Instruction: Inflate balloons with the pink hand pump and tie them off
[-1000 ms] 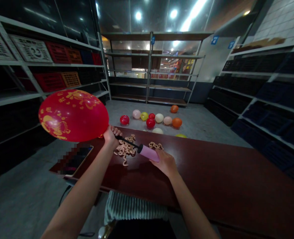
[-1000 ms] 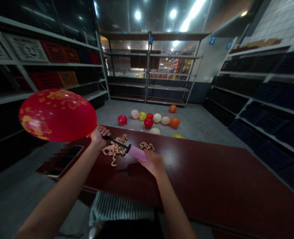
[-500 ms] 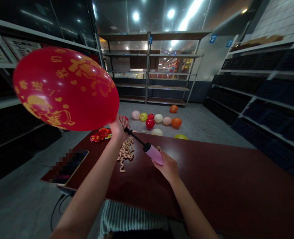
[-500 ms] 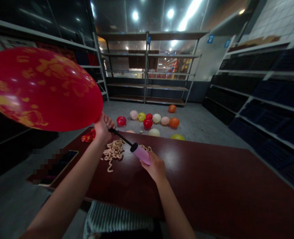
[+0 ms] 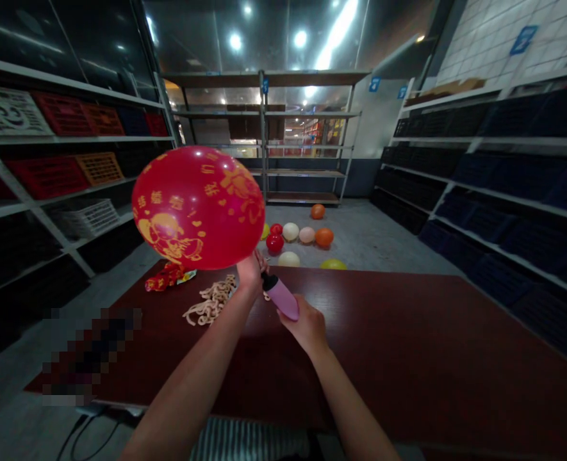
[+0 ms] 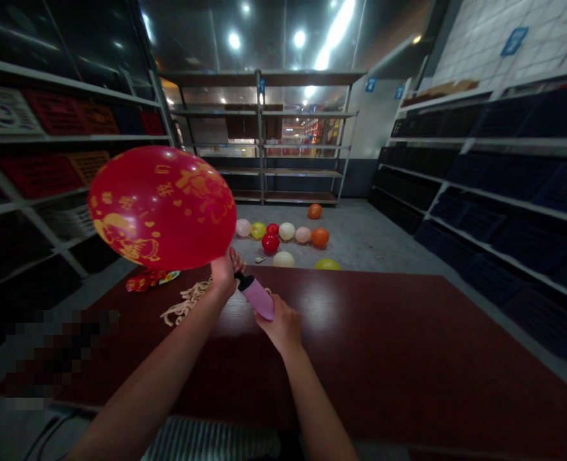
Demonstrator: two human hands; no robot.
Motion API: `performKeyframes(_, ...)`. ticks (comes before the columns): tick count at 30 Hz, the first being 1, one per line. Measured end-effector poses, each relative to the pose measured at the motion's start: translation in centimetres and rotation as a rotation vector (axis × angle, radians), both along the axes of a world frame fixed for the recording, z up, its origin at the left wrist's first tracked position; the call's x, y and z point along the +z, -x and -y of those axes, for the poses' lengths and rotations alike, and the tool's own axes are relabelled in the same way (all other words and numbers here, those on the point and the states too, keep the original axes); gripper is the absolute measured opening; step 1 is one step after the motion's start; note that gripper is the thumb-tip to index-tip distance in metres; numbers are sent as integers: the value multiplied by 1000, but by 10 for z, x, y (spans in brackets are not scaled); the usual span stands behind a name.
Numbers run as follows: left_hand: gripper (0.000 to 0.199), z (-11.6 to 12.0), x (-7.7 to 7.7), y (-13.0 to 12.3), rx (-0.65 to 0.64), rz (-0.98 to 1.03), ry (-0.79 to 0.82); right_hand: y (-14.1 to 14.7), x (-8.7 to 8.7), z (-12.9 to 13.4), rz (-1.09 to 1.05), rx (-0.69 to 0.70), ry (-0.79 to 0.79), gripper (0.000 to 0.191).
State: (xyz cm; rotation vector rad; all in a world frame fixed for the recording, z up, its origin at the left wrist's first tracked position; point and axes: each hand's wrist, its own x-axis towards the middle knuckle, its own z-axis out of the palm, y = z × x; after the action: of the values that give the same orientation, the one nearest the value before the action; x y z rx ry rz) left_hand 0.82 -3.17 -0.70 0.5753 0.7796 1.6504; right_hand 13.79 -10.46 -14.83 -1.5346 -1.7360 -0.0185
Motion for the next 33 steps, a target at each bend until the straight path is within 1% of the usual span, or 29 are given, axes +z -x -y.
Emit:
performKeyframes(2,45,0,-2,12,9,6,19,1,0,-1,-2,44,3,47)
performKeyframes(5,47,2,-10,32,28,20,35,5,0,-1,13,114,-17,57)
performKeyframes(9,48,9,-23,57,33,62,62,9,0,-1,82,146,-5,47)
performKeyframes(12,47,16,-26,74,43,104,48,10,0,0,136,152,-8,47)
performKeyframes(17,49,26,-16,110,93,177,47,9,-1,1,193,182,-30,48)
performKeyframes(20,49,32,-8,140,116,196,41,9,-2,1,215,219,-38,45)
performKeyframes(23,47,38,-1,171,177,193,12,10,-2,2,232,249,-73,39)
performKeyframes(25,46,40,2,187,205,172,4,12,-2,3,241,277,-91,39)
performKeyframes(27,47,39,5,193,213,143,4,12,-2,4,237,289,-82,40)
performKeyframes(29,49,37,10,187,227,123,-3,11,-1,5,210,269,-60,40)
performKeyframes(33,52,26,25,154,298,129,-52,7,0,4,147,195,-69,42)
